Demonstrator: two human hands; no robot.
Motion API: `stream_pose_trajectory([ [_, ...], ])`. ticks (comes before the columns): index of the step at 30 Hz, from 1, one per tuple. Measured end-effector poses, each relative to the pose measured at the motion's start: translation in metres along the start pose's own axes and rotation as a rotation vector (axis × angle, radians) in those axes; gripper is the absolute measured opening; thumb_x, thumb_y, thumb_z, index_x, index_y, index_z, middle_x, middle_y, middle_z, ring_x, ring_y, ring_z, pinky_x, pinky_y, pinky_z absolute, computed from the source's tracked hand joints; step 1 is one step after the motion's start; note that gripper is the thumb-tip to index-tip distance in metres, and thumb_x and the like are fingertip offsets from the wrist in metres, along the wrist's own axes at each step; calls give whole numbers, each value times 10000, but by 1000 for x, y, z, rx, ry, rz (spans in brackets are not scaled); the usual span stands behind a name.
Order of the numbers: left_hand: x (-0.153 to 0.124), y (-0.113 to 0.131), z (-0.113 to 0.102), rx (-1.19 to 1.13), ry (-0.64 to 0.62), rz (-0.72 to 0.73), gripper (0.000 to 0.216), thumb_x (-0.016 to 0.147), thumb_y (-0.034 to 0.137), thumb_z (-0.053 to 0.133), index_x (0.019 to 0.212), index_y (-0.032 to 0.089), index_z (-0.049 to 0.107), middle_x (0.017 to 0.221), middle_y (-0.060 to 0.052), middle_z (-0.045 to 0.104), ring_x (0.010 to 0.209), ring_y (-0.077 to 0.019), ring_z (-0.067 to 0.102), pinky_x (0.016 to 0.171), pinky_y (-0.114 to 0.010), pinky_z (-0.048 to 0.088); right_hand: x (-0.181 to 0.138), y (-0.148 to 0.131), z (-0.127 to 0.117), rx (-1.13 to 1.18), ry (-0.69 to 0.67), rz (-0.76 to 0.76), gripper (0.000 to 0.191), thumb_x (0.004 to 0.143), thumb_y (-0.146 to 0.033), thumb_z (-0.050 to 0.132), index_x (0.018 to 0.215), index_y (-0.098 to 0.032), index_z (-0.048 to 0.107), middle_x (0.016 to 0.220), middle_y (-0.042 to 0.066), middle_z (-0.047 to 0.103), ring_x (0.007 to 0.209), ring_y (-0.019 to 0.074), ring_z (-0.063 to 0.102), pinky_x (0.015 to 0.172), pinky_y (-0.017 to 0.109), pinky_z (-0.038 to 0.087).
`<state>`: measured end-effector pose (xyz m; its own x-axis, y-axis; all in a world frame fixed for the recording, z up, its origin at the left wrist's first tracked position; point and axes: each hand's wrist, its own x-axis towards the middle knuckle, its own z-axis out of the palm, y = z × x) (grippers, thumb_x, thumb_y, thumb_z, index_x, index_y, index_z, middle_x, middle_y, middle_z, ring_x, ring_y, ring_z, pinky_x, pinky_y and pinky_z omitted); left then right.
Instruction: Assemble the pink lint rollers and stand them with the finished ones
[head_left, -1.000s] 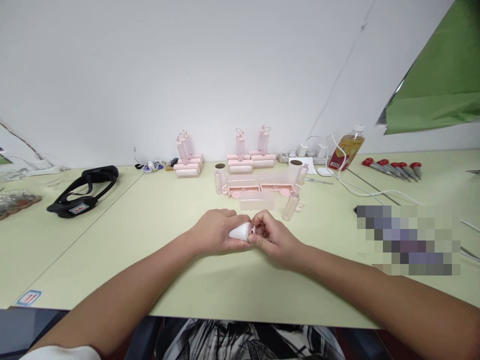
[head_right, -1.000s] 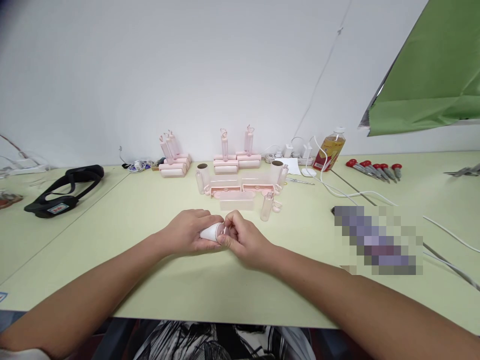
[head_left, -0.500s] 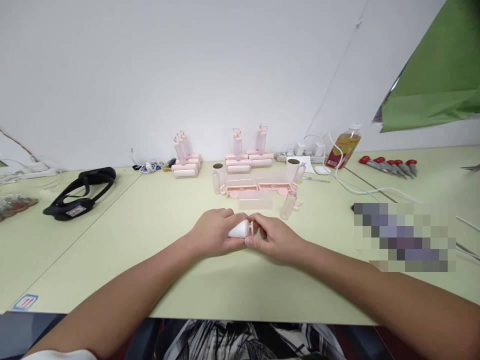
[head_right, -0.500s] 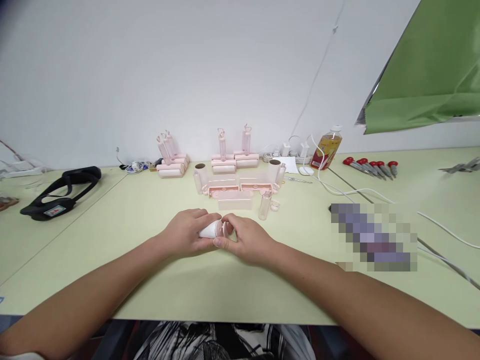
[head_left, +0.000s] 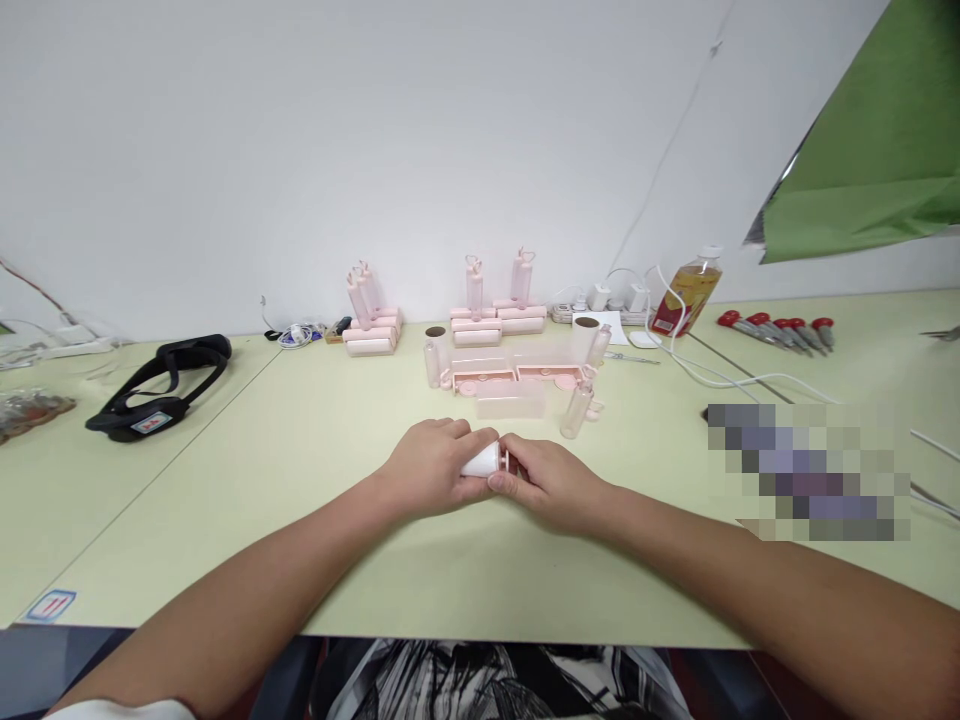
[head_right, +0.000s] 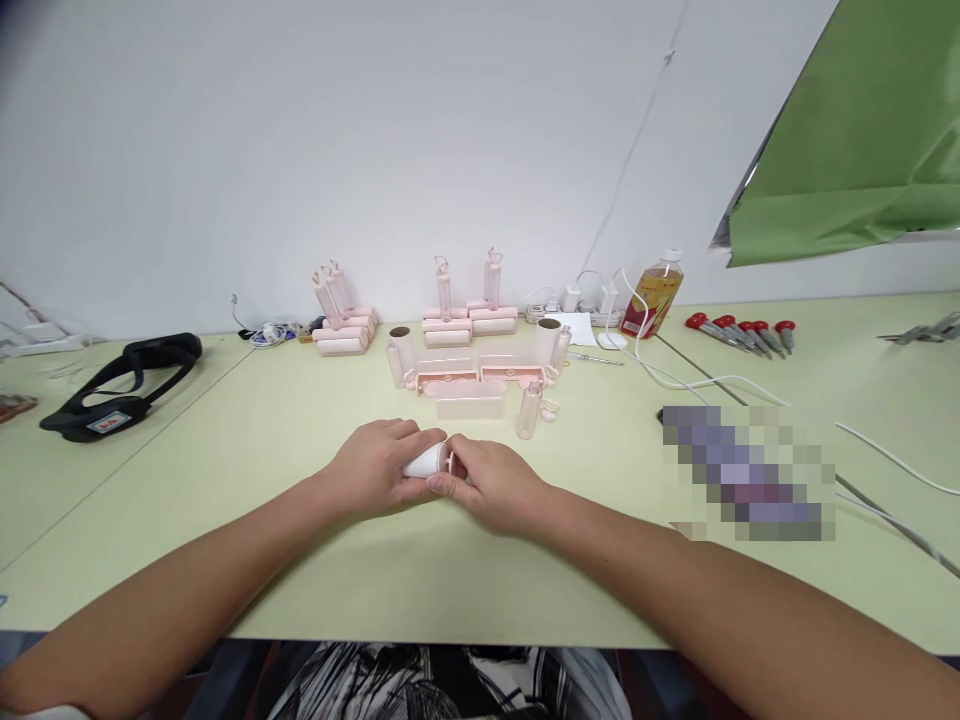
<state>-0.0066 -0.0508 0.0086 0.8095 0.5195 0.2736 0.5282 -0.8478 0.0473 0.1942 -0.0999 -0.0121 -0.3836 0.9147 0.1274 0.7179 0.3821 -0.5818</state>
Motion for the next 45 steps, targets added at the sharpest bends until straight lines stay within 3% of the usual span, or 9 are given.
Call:
stream_pose_trajectory([
  [20, 2, 2, -7, 34, -105, -26, 531, 863, 672, 410, 1147, 257, 578, 810, -37, 612, 749, -209, 597, 629, -295, 386, 2, -2, -3, -27, -27, 16, 388, 871, -567, 523, 796, -187, 506, 765, 30, 607, 646, 155, 503, 553, 261, 311],
  [31, 2, 2, -5, 28, -93, -47, 574, 857, 706, 376, 1151, 262, 593, 797, -40, 613, 753, -209, 602, 624, -289, 389, 2, 1, -14, 14, -112, -56, 204, 907, -339, 520, 769, -191, 492, 750, 13, 595, 655, 147, 506, 584, 256, 339],
  [45, 4, 1, -8, -4, -128, -58, 551, 854, 706, 382, 1095, 267, 611, 775, -33, 603, 731, -200, 601, 603, -273, 381, 2, 1, -12, -5, -90, -71, 210, 915, -334, 502, 763, -190, 513, 767, 28, 613, 662, 157, 519, 596, 263, 355],
])
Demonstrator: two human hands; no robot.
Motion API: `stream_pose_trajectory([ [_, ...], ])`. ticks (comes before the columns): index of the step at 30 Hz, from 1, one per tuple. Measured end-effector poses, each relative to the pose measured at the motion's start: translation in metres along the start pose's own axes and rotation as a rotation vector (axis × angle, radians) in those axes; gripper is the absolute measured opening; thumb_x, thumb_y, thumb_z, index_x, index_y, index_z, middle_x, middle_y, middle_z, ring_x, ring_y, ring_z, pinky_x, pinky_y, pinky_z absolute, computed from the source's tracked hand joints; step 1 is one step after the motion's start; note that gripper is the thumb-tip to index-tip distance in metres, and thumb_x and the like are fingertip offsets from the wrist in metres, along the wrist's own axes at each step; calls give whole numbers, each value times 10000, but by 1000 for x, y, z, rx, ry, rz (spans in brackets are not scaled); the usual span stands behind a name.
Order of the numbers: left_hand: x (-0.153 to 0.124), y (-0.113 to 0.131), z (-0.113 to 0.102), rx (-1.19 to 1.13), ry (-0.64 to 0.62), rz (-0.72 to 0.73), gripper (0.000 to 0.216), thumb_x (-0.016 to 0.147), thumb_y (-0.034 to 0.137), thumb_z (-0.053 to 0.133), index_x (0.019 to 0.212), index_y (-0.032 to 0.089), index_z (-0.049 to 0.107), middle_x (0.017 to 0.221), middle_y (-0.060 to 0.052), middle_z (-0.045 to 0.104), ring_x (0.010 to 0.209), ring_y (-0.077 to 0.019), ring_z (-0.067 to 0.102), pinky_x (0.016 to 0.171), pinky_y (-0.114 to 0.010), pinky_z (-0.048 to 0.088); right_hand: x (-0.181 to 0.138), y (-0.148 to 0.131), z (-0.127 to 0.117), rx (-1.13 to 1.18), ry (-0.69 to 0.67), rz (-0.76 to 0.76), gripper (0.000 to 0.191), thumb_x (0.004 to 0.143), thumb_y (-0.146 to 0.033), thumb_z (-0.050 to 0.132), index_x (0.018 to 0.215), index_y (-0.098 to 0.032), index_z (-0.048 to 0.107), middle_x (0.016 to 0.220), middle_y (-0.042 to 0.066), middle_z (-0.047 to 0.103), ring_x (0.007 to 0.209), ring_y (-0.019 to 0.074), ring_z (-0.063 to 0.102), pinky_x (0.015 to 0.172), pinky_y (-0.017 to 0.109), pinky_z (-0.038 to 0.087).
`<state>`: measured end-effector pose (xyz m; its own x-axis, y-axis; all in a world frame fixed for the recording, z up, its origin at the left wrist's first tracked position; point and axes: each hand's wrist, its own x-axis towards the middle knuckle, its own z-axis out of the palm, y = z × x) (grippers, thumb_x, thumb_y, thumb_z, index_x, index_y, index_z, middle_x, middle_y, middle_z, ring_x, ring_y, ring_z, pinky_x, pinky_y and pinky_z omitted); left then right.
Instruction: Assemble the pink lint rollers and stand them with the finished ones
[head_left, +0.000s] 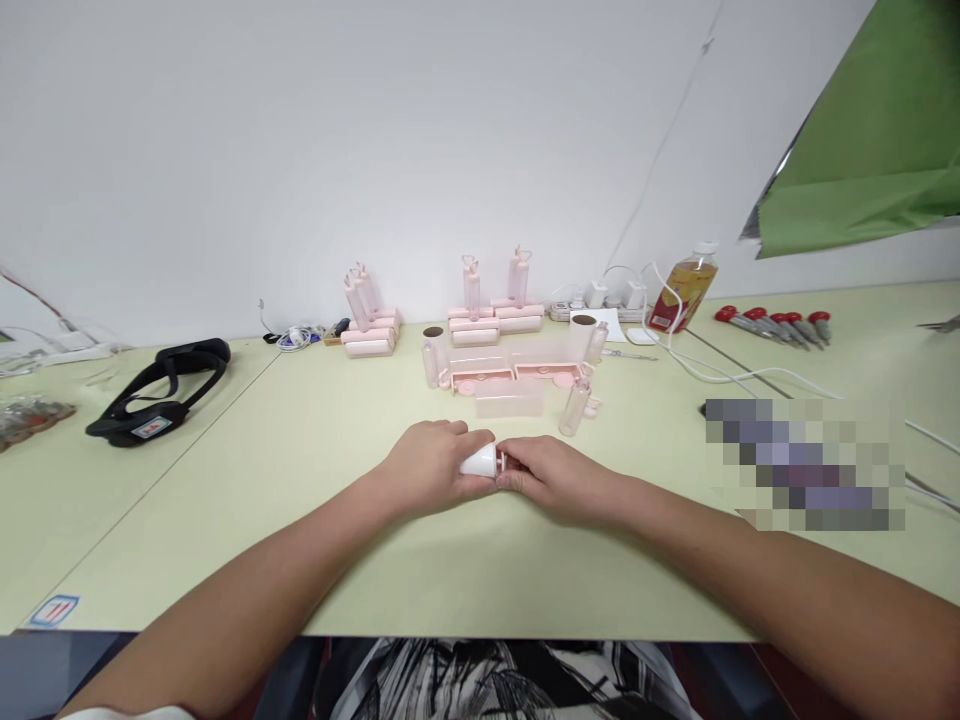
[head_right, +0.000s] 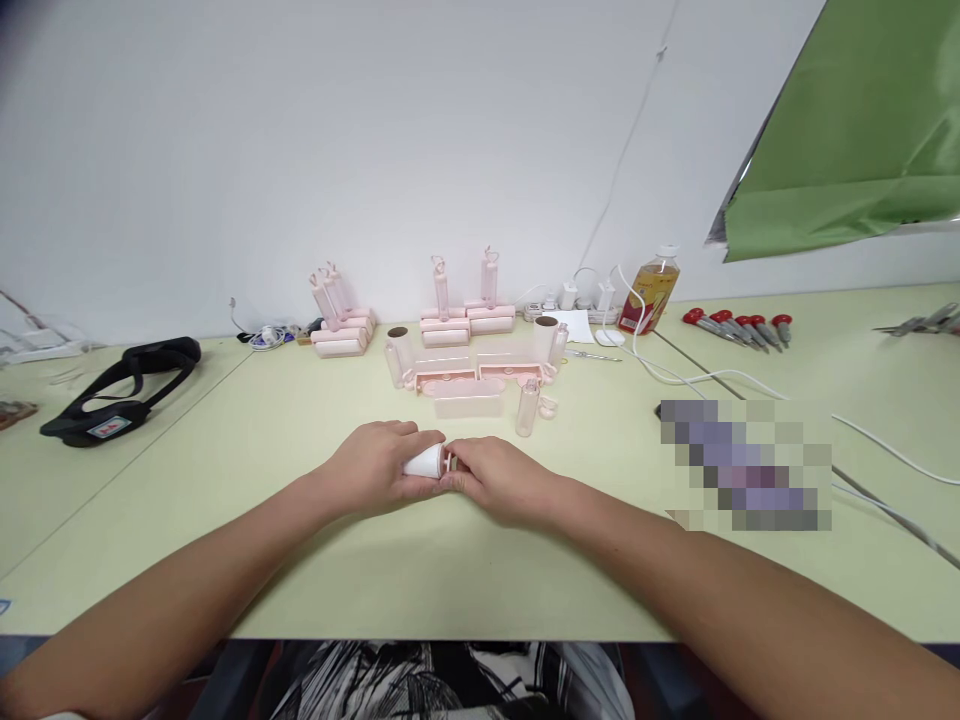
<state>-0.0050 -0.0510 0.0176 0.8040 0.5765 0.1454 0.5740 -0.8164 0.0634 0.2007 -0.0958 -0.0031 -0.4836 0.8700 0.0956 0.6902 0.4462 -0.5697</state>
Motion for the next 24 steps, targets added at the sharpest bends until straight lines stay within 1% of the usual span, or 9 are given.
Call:
stream_pose_trajectory([
  [8, 0, 1, -1, 22, -42, -3, 497, 852, 660, 439, 1126, 276, 593, 790, -29, 612, 721, -206, 602, 587, -275, 373, 0, -2, 0, -21, -11, 13, 222, 916, -324, 491, 741, -188, 499, 750, 24, 599, 659, 153, 508, 590, 260, 332],
  [12, 0, 1, -1, 20, -34, -3, 469, 854, 640, 453, 1079, 256, 602, 791, -32, 618, 731, -211, 604, 601, -283, 387, -1, -2, 0, -17, -7, 19, 231, 920, -341, 487, 746, -190, 494, 739, 16, 593, 650, 148, 499, 584, 259, 328],
  [14, -1, 0, -1, -19, -16, -16, 462, 847, 640, 467, 1041, 247, 613, 797, -31, 625, 735, -210, 604, 610, -286, 393, -1, -1, 1, -8, -2, 30, 228, 925, -355, 480, 770, -191, 507, 746, 16, 600, 655, 150, 504, 581, 259, 329],
  [16, -1, -2, -2, -119, 18, -42, 452, 835, 645, 487, 998, 246, 623, 825, -23, 640, 753, -205, 605, 623, -284, 403, -1, 1, 1, 8, 12, 37, 235, 936, -375, 462, 806, -190, 527, 771, 23, 612, 674, 155, 517, 586, 260, 336],
  [18, -2, -5, -2, -287, 79, -92, 437, 831, 633, 510, 987, 243, 625, 888, -17, 660, 793, -199, 610, 652, -279, 422, -1, 2, 1, 35, 32, 40, 254, 946, -388, 441, 837, -185, 547, 792, 30, 619, 691, 158, 529, 595, 261, 348],
  [21, -2, -8, -2, -567, 189, -197, 431, 844, 589, 525, 1047, 218, 609, 957, -22, 675, 832, -192, 616, 701, -276, 451, -2, 3, 1, 70, 42, 28, 253, 944, -393, 449, 912, -177, 577, 777, 27, 617, 682, 154, 532, 600, 257, 360],
  [24, -1, -10, 1, -731, 274, -257, 432, 839, 545, 555, 1086, 193, 593, 978, -32, 670, 860, -195, 608, 742, -282, 457, -3, 3, 2, 94, 48, 13, 256, 932, -392, 477, 1007, -175, 590, 764, 18, 615, 661, 146, 526, 598, 252, 371],
])
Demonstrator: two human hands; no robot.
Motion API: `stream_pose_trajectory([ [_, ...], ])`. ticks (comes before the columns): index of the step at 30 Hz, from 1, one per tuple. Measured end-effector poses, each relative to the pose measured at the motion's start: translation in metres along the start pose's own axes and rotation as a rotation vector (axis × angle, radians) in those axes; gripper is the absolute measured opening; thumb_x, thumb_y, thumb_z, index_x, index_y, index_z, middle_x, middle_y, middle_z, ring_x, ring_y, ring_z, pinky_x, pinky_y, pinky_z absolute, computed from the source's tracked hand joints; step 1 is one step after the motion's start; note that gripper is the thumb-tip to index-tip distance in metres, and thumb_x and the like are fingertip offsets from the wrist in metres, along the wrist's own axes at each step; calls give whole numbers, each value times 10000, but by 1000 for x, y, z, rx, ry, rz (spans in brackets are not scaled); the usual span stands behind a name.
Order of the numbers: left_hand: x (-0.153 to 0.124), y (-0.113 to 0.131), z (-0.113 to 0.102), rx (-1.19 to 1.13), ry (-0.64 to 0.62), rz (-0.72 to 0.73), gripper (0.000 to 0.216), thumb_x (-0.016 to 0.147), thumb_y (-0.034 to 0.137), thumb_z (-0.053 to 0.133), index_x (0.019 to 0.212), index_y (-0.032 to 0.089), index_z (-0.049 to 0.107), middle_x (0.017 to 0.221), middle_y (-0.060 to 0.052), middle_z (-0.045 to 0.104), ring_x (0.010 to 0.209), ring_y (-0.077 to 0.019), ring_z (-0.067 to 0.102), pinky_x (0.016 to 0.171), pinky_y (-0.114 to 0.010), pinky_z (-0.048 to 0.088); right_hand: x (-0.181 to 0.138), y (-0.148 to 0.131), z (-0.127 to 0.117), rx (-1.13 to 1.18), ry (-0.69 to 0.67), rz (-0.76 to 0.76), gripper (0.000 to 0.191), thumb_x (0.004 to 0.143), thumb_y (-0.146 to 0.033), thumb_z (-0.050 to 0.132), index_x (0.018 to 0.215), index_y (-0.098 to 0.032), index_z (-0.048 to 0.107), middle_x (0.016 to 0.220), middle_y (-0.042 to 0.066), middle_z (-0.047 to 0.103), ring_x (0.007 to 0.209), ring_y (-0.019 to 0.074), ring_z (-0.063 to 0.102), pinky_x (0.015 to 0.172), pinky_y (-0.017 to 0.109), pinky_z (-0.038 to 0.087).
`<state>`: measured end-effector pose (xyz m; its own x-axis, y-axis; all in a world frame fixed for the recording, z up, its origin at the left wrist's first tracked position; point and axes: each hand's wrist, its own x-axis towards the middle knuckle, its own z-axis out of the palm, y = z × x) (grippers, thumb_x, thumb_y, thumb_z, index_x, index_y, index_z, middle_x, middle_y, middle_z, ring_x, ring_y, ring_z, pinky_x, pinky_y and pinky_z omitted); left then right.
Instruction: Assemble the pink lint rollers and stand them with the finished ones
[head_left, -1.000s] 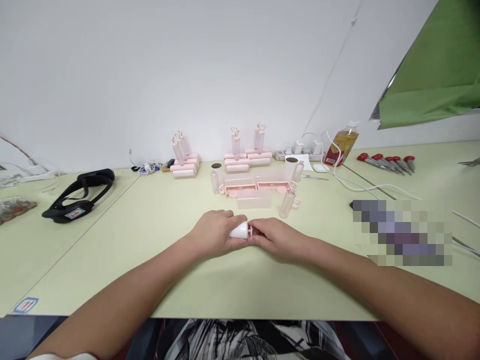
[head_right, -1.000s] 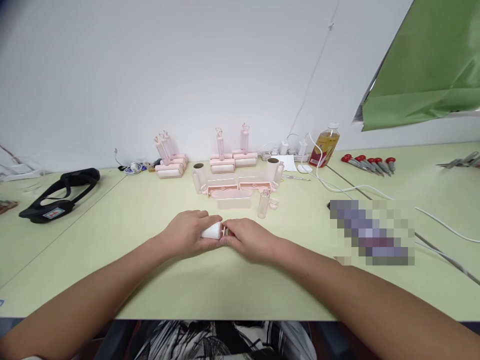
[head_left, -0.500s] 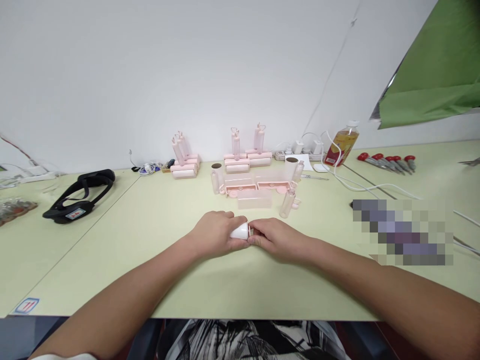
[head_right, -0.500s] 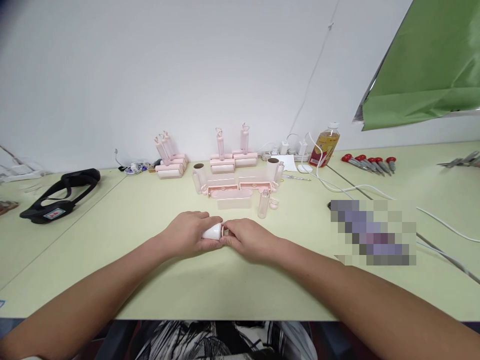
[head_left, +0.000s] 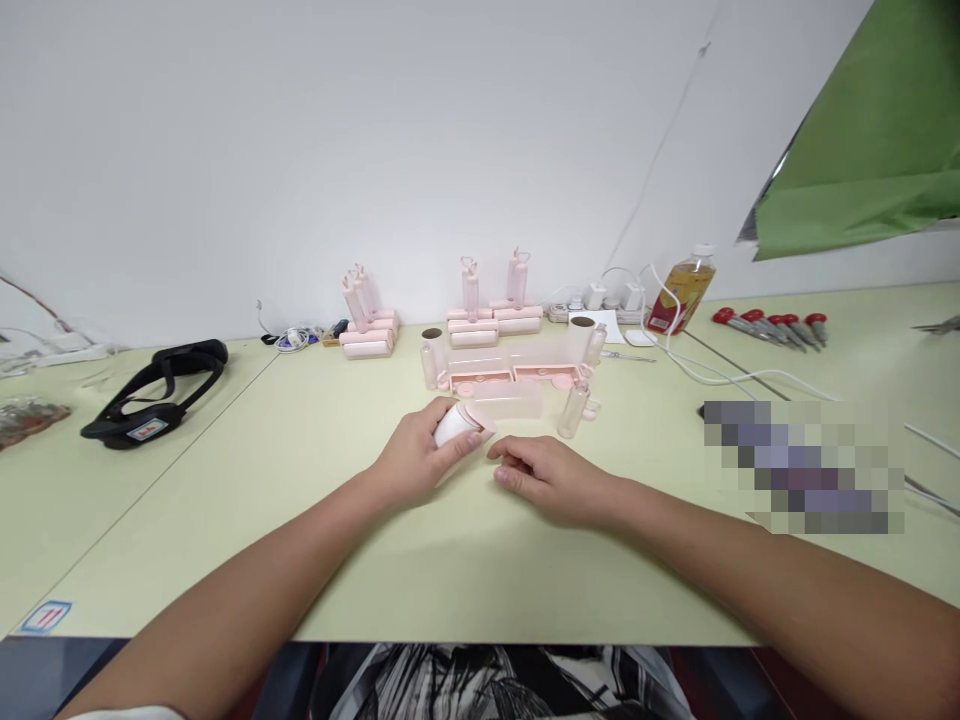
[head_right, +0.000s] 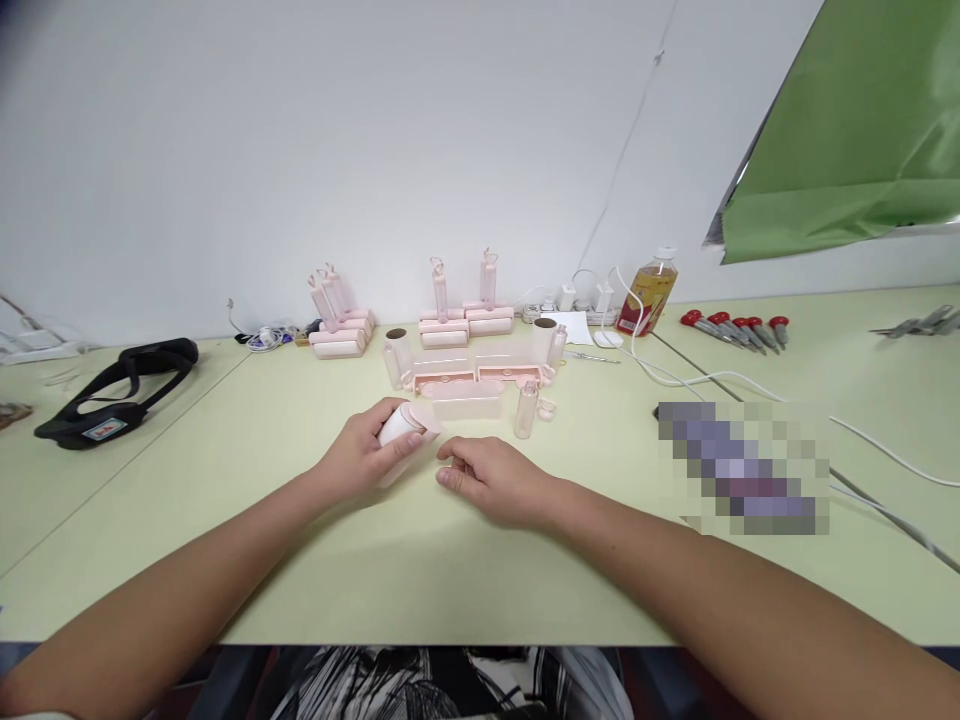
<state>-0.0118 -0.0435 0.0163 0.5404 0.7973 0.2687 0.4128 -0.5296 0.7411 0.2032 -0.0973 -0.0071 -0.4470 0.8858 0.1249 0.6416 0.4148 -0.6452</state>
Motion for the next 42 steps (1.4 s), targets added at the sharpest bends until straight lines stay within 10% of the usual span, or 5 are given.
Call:
stream_pose_trajectory([
  [14, 13, -9, -3, -983, 77, -521, 395, 818, 526, 585, 964, 161, 545, 694, -32, 643, 539, -158, 594, 514, -264, 477, -6, -3, -6, -11, 352, -212, 142, 906, -265, 502, 908, -182, 618, 719, 21, 636, 589, 123, 538, 557, 236, 407],
  [22, 13, -9, -7, -1001, 49, -509, 338, 763, 430, 667, 946, 190, 515, 708, -3, 627, 541, -138, 590, 516, -248, 482, -10, -7, -31, -113, 779, -352, 78, 865, -179, 532, 882, -206, 603, 749, 24, 619, 646, 150, 564, 622, 279, 449],
  [26, 10, -10, -4, -781, -68, -466, 411, 729, 408, 715, 1020, 203, 511, 764, -8, 642, 589, -137, 588, 506, -221, 448, -11, 6, -65, -181, 1048, -141, 181, 822, -266, 582, 993, -213, 600, 880, 53, 620, 751, 190, 568, 709, 332, 465],
  [34, 2, -5, -2, -184, -102, -422, 365, 769, 443, 640, 1066, 244, 566, 925, -15, 655, 701, -171, 615, 538, -237, 451, -9, 27, -91, -269, 392, 349, 337, 768, -521, 608, 904, -212, 599, 687, -2, 577, 594, 161, 523, 516, 259, 359],
  [42, 3, -15, -2, 123, -123, -408, 291, 785, 458, 596, 970, 243, 656, 927, -31, 678, 770, -208, 619, 582, -258, 415, -6, 23, -71, -240, 306, 319, 230, 767, -403, 605, 685, -197, 542, 594, -22, 513, 542, 132, 464, 502, 246, 324],
])
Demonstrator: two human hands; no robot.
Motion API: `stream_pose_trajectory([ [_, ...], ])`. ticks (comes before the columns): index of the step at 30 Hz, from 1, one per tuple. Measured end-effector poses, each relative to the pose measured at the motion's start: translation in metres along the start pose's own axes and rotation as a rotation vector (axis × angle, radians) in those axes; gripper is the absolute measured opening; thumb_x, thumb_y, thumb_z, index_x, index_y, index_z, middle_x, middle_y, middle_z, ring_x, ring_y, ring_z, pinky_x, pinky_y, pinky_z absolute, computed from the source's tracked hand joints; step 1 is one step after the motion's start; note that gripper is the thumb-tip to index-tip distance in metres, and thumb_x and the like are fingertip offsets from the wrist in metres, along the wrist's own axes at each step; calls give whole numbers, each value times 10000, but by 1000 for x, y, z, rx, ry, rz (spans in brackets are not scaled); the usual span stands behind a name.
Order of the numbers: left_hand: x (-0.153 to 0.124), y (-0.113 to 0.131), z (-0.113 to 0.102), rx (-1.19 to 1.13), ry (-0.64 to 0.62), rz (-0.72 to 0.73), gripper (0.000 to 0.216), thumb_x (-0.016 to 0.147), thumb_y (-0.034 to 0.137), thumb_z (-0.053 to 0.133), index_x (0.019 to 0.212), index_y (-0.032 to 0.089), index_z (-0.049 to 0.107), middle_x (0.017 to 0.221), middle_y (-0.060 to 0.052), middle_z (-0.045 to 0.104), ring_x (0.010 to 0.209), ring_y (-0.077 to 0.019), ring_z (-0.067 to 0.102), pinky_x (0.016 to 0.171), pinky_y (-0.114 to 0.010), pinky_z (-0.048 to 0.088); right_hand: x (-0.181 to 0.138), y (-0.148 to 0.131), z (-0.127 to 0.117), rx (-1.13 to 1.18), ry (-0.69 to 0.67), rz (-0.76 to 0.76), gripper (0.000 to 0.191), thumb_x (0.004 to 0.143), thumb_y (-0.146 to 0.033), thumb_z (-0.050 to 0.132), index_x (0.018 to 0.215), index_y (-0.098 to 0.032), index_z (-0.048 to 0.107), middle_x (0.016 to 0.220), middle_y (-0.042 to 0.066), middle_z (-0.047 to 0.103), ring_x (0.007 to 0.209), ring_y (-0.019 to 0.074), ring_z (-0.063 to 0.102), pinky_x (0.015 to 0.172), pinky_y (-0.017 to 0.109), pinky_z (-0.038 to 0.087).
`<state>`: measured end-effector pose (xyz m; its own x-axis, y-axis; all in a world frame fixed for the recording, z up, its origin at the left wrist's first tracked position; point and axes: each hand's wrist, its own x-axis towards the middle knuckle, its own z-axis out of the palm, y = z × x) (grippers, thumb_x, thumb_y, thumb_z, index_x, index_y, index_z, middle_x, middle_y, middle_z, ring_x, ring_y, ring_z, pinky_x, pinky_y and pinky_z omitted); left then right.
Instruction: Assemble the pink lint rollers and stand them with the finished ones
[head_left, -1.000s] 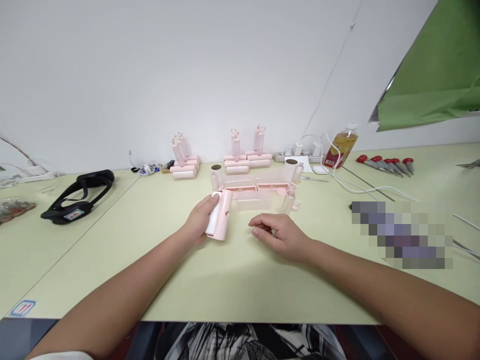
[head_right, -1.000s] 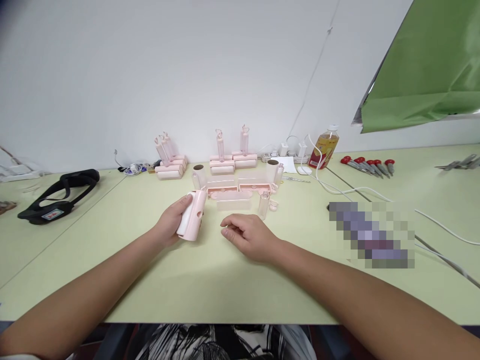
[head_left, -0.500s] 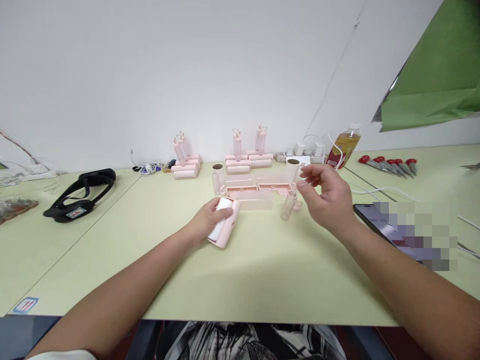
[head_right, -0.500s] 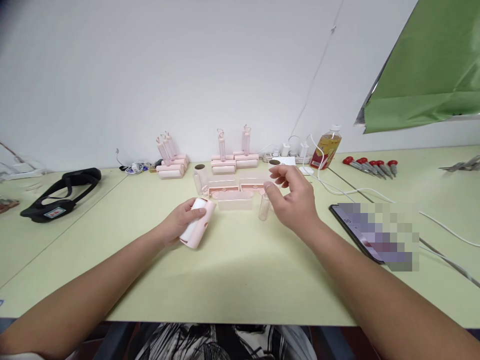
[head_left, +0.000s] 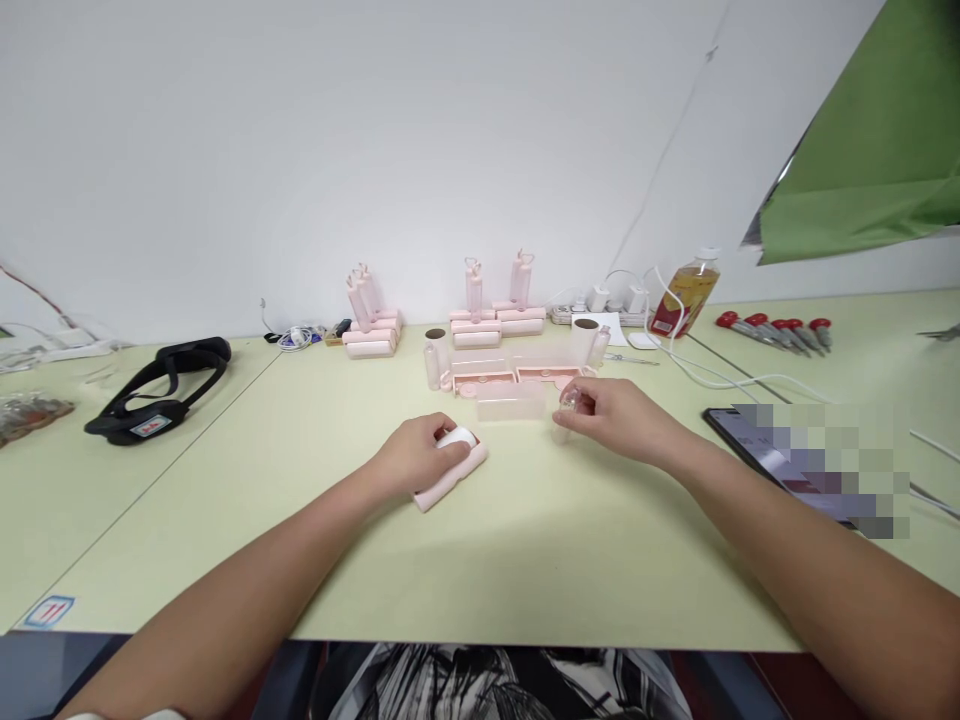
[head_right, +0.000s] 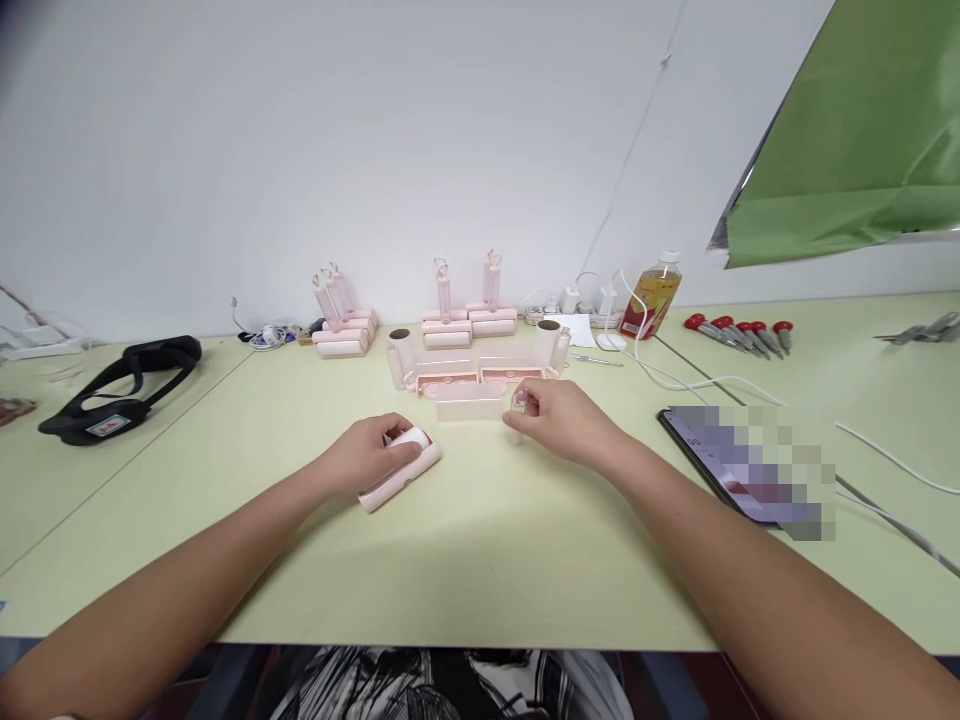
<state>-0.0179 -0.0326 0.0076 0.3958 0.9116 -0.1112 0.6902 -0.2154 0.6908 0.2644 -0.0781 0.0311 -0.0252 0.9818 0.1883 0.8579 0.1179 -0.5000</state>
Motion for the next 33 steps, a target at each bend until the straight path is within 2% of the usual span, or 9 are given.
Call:
stream_pose_trajectory([
  [3, -1, 0, 0, 21, 128, 95, 308, 771, 467, 625, 958, 228, 681, 927, -63, 665, 777, -232, 590, 613, -281, 398, -5, -7, 11, 152, 6, -147, 227, 801, -415, 603, 805, -188, 612, 591, -31, 502, 538, 125, 467, 503, 236, 348],
  [6, -8, 8, 0, 46, 266, 353, 298, 795, 451, 627, 972, 225, 705, 950, -87, 647, 876, -264, 564, 739, -319, 401, -15, -18, 20, 267, 5, -285, 245, 817, -399, 625, 938, -187, 638, 602, -31, 521, 528, 113, 469, 493, 222, 364],
  [9, -18, 18, 1, 110, 247, 586, 314, 808, 445, 634, 1029, 235, 708, 878, -86, 633, 857, -256, 556, 802, -344, 384, -27, -29, 27, 352, 26, -404, 246, 816, -361, 651, 992, -190, 636, 688, -5, 595, 563, 110, 510, 524, 219, 413],
  [13, -27, 24, 8, 235, 165, 742, 348, 822, 460, 625, 1061, 220, 705, 755, -64, 604, 718, -206, 548, 716, -311, 388, -37, -38, 29, 483, -39, -518, 282, 839, -357, 636, 1069, -195, 614, 864, 46, 662, 702, 139, 598, 626, 240, 484],
  [17, -25, 19, 10, 50, 158, 605, 301, 856, 431, 588, 1026, 208, 698, 694, -26, 591, 615, -156, 531, 618, -266, 396, -26, -28, 16, 337, -48, -530, 399, 829, -365, 633, 1182, -188, 570, 920, 63, 664, 704, 147, 592, 636, 264, 486],
  [21, -19, 14, 3, -301, 195, 421, 234, 786, 386, 684, 939, 209, 671, 714, -12, 610, 626, -138, 544, 584, -240, 411, -1, 3, -7, -17, 137, -133, 300, 836, -395, 565, 1044, -189, 633, 769, 41, 663, 627, 168, 579, 554, 273, 420],
  [25, -17, 11, -3, -598, 57, 298, 326, 722, 375, 745, 981, 200, 649, 555, 45, 513, 489, -93, 471, 467, -204, 371, 15, 34, -14, -198, -62, 194, 267, 779, -399, 581, 931, -190, 651, 781, 69, 700, 636, 205, 611, 499, 270, 379],
  [28, -17, 12, -5, -735, -66, 314, 356, 720, 387, 744, 988, 182, 632, 545, 37, 547, 458, -97, 498, 434, -205, 370, 19, 45, -11, -292, -120, 213, 187, 751, -358, 593, 804, -186, 641, 881, 98, 697, 723, 233, 616, 526, 281, 377],
  [33, -15, 14, -5, -925, -142, 343, 398, 764, 511, 655, 953, 160, 647, 550, -5, 612, 425, -113, 515, 411, -223, 365, 15, 37, -12, -220, -97, 83, 201, 806, -299, 525, 632, -199, 534, 641, 27, 598, 574, 174, 524, 494, 268, 336],
])
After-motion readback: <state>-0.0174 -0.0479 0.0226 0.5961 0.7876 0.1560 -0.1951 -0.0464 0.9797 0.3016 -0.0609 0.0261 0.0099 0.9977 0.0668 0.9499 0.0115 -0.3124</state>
